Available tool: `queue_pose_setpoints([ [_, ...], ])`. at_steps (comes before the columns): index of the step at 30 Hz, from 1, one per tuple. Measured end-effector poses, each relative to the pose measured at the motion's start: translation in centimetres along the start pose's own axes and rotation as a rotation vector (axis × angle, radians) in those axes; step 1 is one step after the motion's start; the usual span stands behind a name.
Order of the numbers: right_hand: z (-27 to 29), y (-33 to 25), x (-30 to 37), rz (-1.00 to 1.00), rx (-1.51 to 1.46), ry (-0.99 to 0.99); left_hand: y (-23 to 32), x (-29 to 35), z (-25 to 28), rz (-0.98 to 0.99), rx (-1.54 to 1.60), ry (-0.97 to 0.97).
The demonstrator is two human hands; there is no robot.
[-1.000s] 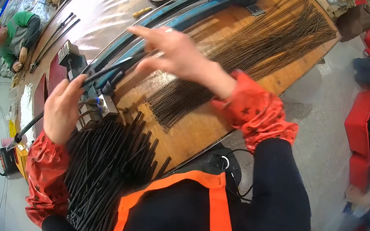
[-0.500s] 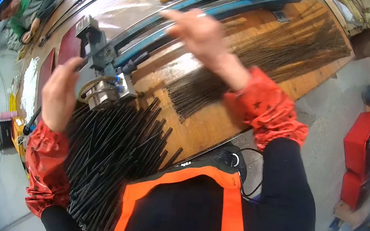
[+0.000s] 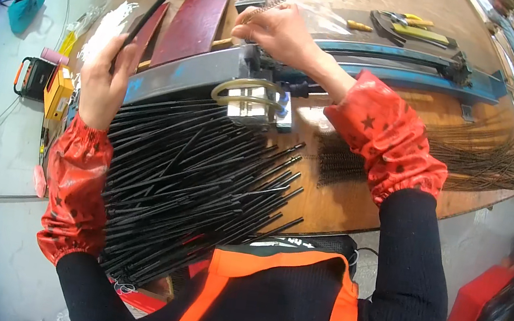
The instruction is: The person assembles components for umbrella frames by taking long black rods from a large pile, inserting them into a specialized machine, and attaching thin metal wires to them.
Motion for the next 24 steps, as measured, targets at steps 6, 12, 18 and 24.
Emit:
queue_pose_setpoints([
  [6,-1.8,0.2,-0.9,0.157,0.228,-0.098,-5.5,3.8,1.2,0.162,-0.074,-0.065],
  [12,-5.3,-1.6,-2.2,0.175,0.451,-0.340,-6.0,3.9,0.7,0.232,-0.044,-0.102],
  [18,1.8,-0.4,2.2,0.261,0.678,-0.166,-7.6,3.4,0.9,0.161,-0.192,-0.111],
  [24,17.1,3.4,13.2,0.008,1.019,-0.124,-7.7,3.5,-3.6,0.019,-0.193,-0.209],
])
Point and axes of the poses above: each hand's wrist, its own x-axis away from the middle knuckle, its own z-axis out of the back of the hand, y = z × x, the point moved 5 cm from there along -x, towards the middle knuckle, and after that the axes turned 11 degrees about z, right-handed, at the moved point
